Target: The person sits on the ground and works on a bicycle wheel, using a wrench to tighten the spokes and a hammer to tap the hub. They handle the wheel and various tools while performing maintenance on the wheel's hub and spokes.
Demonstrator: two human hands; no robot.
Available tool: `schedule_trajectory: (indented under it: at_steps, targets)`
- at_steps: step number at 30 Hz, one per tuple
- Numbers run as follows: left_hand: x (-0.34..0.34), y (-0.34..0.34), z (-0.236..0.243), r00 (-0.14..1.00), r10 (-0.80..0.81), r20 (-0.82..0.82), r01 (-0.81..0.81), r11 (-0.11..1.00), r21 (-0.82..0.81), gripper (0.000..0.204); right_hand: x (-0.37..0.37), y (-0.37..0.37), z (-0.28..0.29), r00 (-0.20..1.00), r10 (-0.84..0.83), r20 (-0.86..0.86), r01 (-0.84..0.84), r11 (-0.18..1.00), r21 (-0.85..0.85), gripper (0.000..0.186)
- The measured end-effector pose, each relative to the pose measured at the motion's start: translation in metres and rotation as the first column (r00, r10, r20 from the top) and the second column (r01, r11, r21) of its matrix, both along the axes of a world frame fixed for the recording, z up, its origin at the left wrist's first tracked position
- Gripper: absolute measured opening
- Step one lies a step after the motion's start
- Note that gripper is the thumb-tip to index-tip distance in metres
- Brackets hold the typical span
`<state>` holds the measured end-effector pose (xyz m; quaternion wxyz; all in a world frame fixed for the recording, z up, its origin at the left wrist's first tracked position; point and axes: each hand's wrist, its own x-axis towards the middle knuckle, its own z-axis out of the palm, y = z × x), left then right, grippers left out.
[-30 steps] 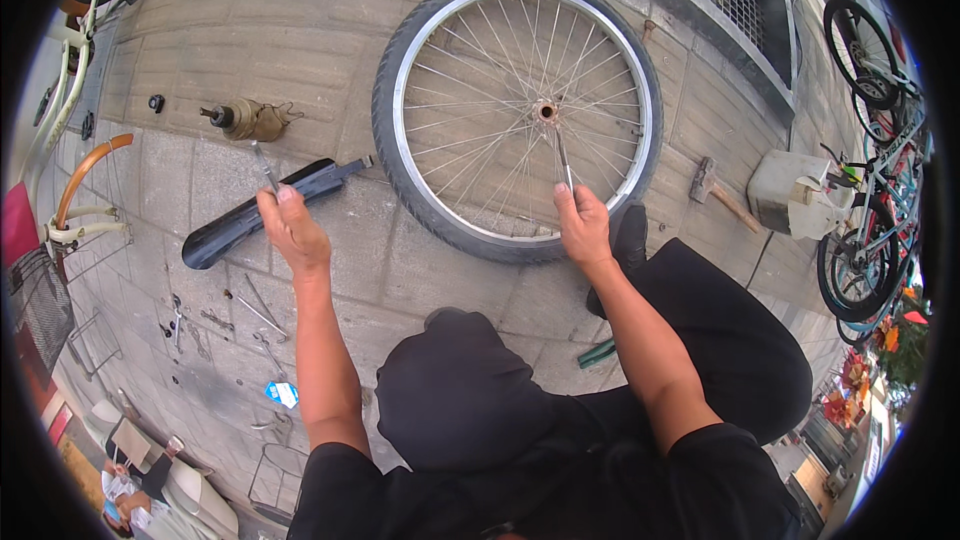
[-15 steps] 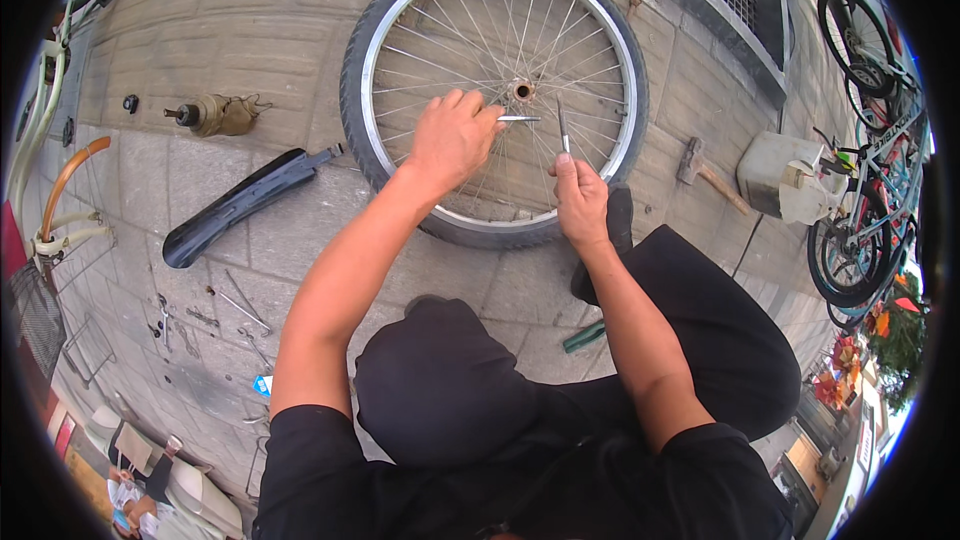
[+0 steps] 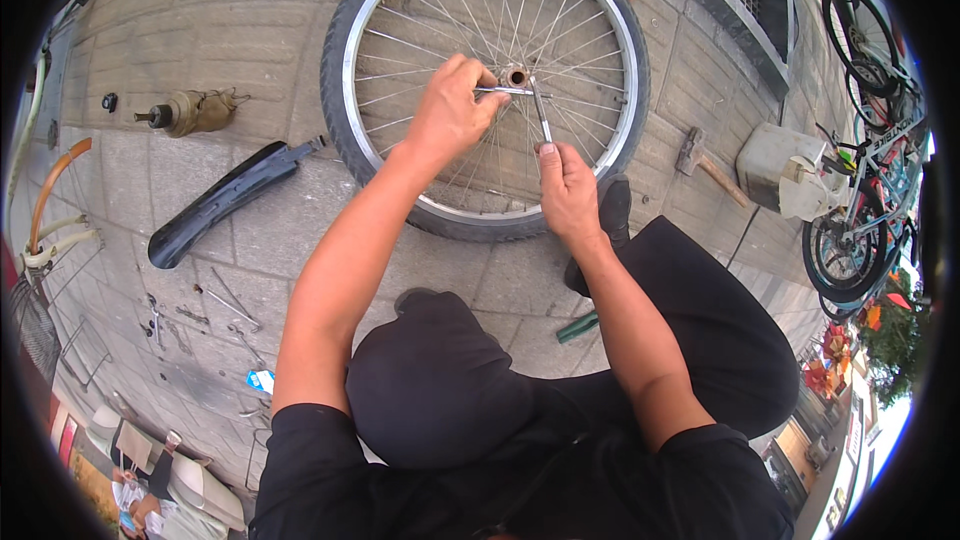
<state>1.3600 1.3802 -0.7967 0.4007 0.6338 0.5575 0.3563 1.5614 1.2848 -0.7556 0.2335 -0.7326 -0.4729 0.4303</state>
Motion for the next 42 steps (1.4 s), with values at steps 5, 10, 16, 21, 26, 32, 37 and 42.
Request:
schedule_trajectory:
  at_steps: [5, 10, 16, 21, 26, 32, 37, 42]
  targets:
    - [-0.008, 0.013, -0.003, 0.998, -0.014, -0.057, 0.017, 0.998, 0.064, 0.026, -0.02, 0.028, 0.029, 0.994, 0.055, 0.097, -0.039, 0.985, -0.168, 0.038]
    - [-0.009, 0.013, -0.005, 0.987, 0.028, -0.158, -0.012, 0.995, 0.103, 0.028, -0.03, 0.053, 0.037, 0.997, 0.052, 0.056, -0.034, 0.959, -0.282, 0.04]
    - [-0.006, 0.017, -0.016, 0.989, 0.12, -0.082, -0.114, 0.991, 0.076, 0.026, -0.041, 0.062, 0.025, 0.994, 0.056, 0.093, -0.031, 0.968, -0.249, 0.04]
    - [-0.009, 0.023, -0.028, 0.995, 0.082, -0.062, -0.072, 0.987, 0.145, 0.019, -0.044, 0.07, 0.026, 0.991, 0.052, 0.126, -0.021, 0.971, -0.236, 0.039]
    - [-0.013, 0.029, -0.031, 0.995, 0.078, -0.056, -0.07, 0.989, 0.129, 0.017, -0.05, 0.075, 0.022, 0.989, 0.052, 0.136, -0.024, 0.98, -0.197, 0.038]
    - [-0.017, 0.034, -0.044, 0.994, 0.082, -0.071, -0.072, 0.988, 0.138, 0.018, -0.059, 0.082, 0.014, 0.98, 0.068, 0.186, -0.03, 0.979, -0.203, 0.038]
    - [-0.018, 0.036, -0.025, 0.992, 0.087, -0.096, -0.071, 0.984, 0.161, 0.018, -0.063, 0.083, 0.034, 0.983, 0.058, 0.172, -0.035, 0.991, -0.131, 0.038]
    - [-0.019, 0.03, -0.006, 0.988, 0.099, -0.12, -0.083, 0.988, 0.132, 0.017, -0.063, 0.08, 0.053, 0.974, 0.106, 0.202, -0.079, 0.987, -0.136, 0.038]
